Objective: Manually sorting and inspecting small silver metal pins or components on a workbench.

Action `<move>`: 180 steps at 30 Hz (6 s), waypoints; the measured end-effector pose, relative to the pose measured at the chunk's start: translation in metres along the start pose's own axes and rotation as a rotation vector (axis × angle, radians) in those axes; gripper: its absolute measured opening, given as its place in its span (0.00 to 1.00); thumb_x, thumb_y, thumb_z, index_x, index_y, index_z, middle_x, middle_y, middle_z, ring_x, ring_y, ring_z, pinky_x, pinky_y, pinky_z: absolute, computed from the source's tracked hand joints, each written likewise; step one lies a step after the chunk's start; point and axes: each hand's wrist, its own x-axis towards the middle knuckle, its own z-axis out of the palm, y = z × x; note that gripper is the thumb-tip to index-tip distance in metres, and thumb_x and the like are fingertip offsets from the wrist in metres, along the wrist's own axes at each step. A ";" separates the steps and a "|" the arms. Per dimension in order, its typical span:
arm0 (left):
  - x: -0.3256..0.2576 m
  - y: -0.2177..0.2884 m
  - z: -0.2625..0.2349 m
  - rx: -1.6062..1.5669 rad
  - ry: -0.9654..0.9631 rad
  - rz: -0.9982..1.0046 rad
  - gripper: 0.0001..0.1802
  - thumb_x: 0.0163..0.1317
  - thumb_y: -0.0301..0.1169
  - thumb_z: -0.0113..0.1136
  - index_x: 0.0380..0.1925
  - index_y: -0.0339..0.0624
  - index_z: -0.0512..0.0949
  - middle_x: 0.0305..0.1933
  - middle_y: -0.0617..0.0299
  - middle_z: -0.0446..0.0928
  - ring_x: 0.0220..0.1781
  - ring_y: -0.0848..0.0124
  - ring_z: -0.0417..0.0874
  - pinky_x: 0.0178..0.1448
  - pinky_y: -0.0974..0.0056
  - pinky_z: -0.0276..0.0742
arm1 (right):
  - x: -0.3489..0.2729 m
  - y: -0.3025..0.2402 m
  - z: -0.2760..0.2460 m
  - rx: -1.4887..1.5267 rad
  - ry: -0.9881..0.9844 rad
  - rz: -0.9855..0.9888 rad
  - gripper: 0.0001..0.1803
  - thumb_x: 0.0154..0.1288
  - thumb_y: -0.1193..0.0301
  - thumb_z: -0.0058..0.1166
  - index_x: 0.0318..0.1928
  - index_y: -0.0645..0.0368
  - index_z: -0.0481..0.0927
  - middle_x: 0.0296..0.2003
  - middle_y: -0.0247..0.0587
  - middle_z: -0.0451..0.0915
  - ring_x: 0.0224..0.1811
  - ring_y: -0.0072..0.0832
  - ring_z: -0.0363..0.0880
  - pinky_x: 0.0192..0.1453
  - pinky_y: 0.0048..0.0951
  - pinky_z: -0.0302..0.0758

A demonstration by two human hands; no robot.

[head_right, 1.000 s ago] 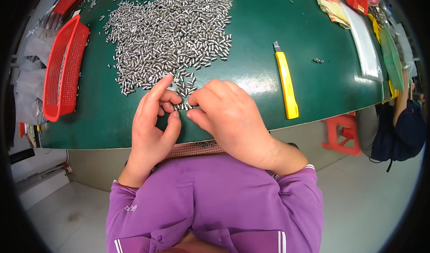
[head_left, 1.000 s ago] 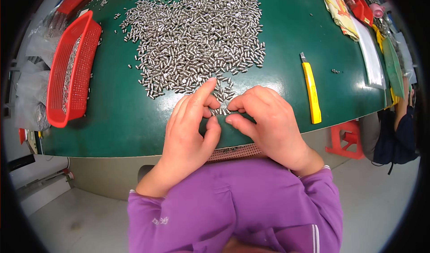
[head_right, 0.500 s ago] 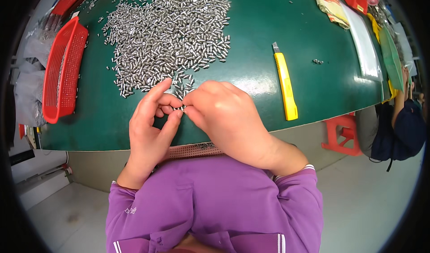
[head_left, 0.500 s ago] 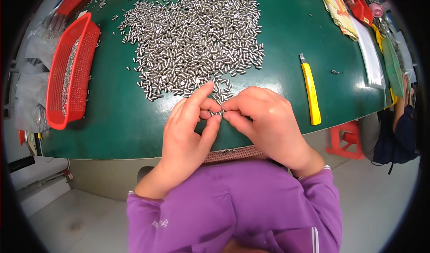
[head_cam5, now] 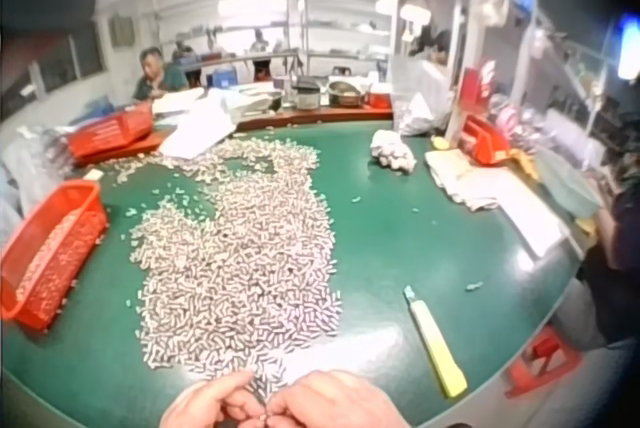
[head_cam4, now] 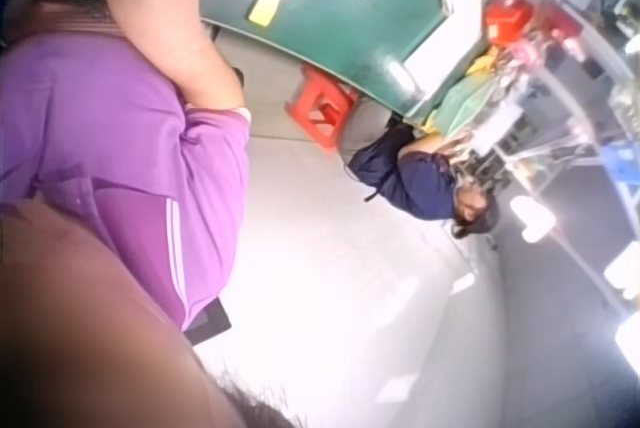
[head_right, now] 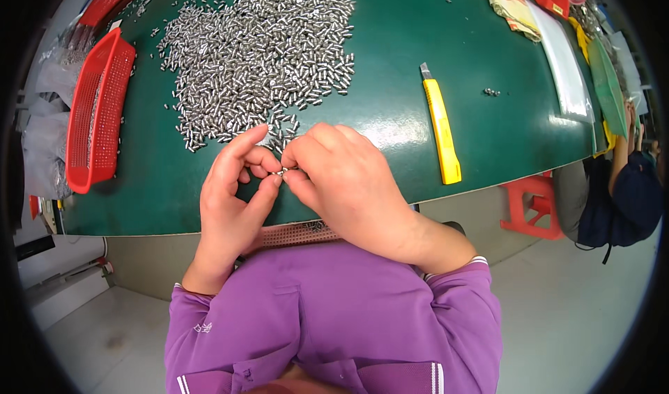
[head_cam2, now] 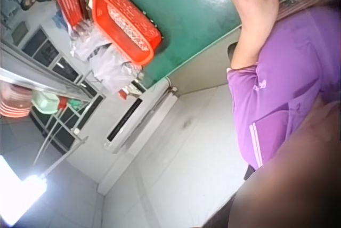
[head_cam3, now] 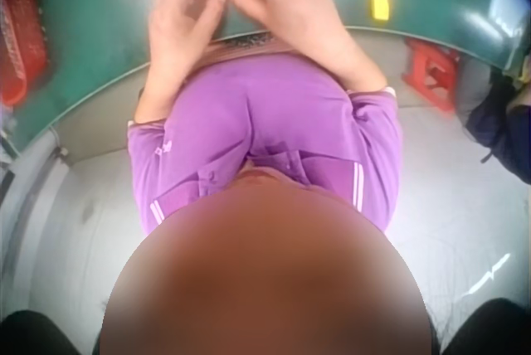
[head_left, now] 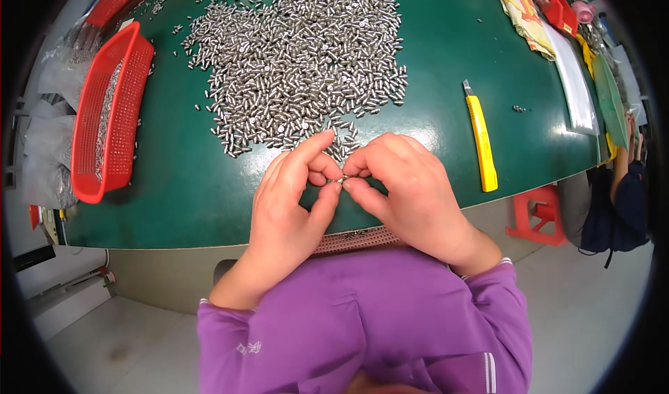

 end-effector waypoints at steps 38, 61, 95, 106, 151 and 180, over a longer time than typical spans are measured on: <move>-0.006 -0.002 -0.005 0.033 0.045 0.046 0.32 0.58 0.11 0.61 0.64 0.38 0.73 0.39 0.65 0.79 0.42 0.76 0.79 0.48 0.70 0.75 | -0.003 0.000 0.001 0.071 0.046 0.012 0.10 0.59 0.80 0.64 0.40 0.60 0.79 0.41 0.42 0.75 0.45 0.44 0.78 0.48 0.41 0.76; -0.008 -0.002 -0.003 0.008 0.141 -0.019 0.37 0.55 0.10 0.52 0.69 0.34 0.67 0.44 0.59 0.75 0.44 0.69 0.75 0.46 0.67 0.76 | 0.001 -0.008 0.004 -0.009 -0.045 -0.078 0.18 0.56 0.77 0.66 0.48 0.58 0.79 0.42 0.43 0.75 0.45 0.44 0.77 0.49 0.42 0.76; 0.003 0.001 0.001 0.114 0.059 0.090 0.37 0.54 0.13 0.64 0.67 0.38 0.71 0.39 0.59 0.78 0.43 0.62 0.78 0.50 0.59 0.77 | 0.003 -0.002 -0.002 -0.035 0.023 -0.097 0.09 0.59 0.80 0.62 0.40 0.60 0.79 0.36 0.44 0.76 0.40 0.45 0.77 0.43 0.43 0.76; 0.002 0.000 0.000 0.106 0.036 0.111 0.37 0.53 0.13 0.65 0.66 0.37 0.70 0.39 0.59 0.79 0.42 0.62 0.79 0.50 0.58 0.77 | 0.008 -0.005 0.000 -0.103 0.035 -0.075 0.11 0.56 0.76 0.66 0.39 0.57 0.80 0.36 0.40 0.75 0.39 0.42 0.77 0.42 0.41 0.76; -0.001 0.004 -0.001 0.035 0.053 0.046 0.46 0.52 0.07 0.56 0.75 0.37 0.60 0.45 0.55 0.78 0.43 0.65 0.80 0.49 0.61 0.79 | 0.006 -0.007 0.000 -0.017 0.006 -0.126 0.10 0.56 0.80 0.62 0.39 0.59 0.78 0.36 0.43 0.74 0.40 0.43 0.76 0.44 0.41 0.75; -0.002 0.000 0.001 0.069 0.044 0.082 0.47 0.53 0.12 0.62 0.75 0.34 0.57 0.43 0.56 0.78 0.42 0.65 0.80 0.51 0.61 0.77 | 0.008 -0.004 0.005 -0.039 0.039 -0.164 0.10 0.54 0.80 0.63 0.36 0.60 0.76 0.34 0.43 0.73 0.38 0.43 0.76 0.43 0.41 0.75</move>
